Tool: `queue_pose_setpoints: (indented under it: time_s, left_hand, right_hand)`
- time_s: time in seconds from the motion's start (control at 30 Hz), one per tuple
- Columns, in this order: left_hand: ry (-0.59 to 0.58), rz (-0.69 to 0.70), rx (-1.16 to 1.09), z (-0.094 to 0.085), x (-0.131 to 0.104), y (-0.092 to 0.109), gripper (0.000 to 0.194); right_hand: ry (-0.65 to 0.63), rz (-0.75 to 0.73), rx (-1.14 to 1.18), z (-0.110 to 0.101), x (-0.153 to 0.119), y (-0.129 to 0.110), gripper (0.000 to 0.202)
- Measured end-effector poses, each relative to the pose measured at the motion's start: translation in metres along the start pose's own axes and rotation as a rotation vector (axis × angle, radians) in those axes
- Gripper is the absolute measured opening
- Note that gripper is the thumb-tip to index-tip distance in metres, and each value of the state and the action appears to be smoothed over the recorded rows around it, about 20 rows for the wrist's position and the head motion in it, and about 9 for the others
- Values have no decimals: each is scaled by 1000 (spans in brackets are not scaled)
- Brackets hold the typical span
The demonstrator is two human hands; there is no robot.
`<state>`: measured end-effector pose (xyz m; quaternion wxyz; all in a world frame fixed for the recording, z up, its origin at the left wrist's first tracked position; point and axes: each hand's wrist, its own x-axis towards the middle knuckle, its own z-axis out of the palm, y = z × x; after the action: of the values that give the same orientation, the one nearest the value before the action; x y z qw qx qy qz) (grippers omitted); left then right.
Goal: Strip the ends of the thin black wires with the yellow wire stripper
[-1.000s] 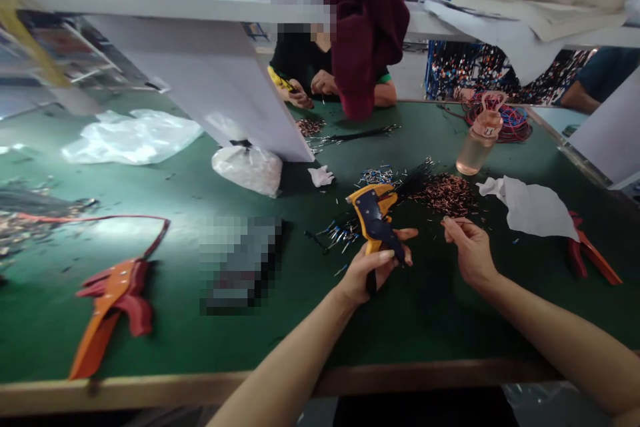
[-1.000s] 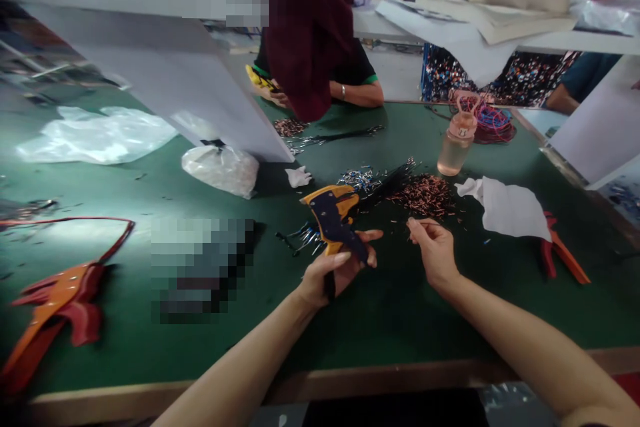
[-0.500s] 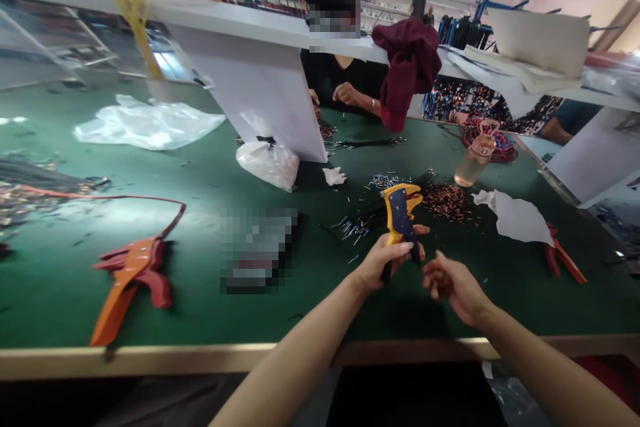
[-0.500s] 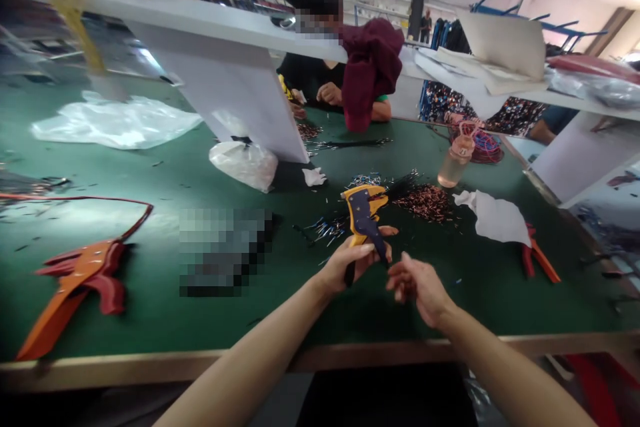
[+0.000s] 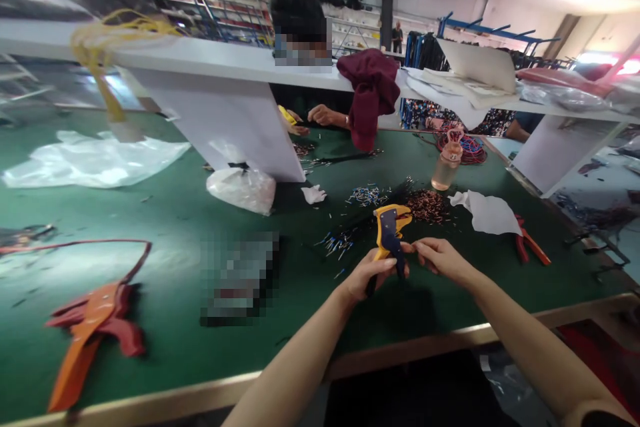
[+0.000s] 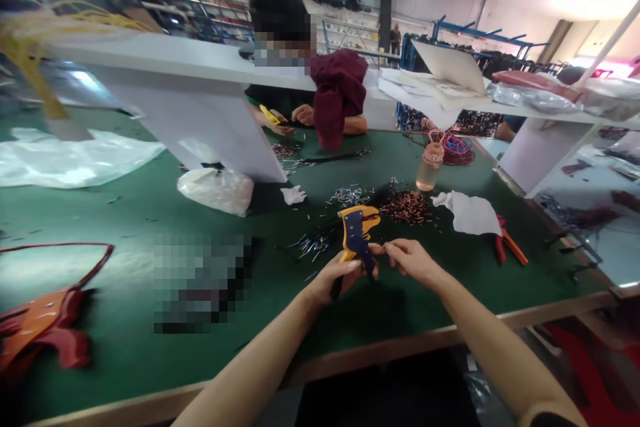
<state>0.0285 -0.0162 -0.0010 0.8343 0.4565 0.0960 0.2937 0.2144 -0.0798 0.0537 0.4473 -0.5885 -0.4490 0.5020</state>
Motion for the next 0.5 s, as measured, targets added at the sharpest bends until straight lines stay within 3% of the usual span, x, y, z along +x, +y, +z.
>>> queue_pose_setpoints:
  time_s: [0.33,0.5]
  left_hand:
    - [1,-83,-67,-11,-5,-6,46]
    - [6,-128,-148,-8,-7,-7,47]
  right_hand:
    - [-121,-21,120,6,28,4,42]
    - [-51,-59,121,5,32,28,40]
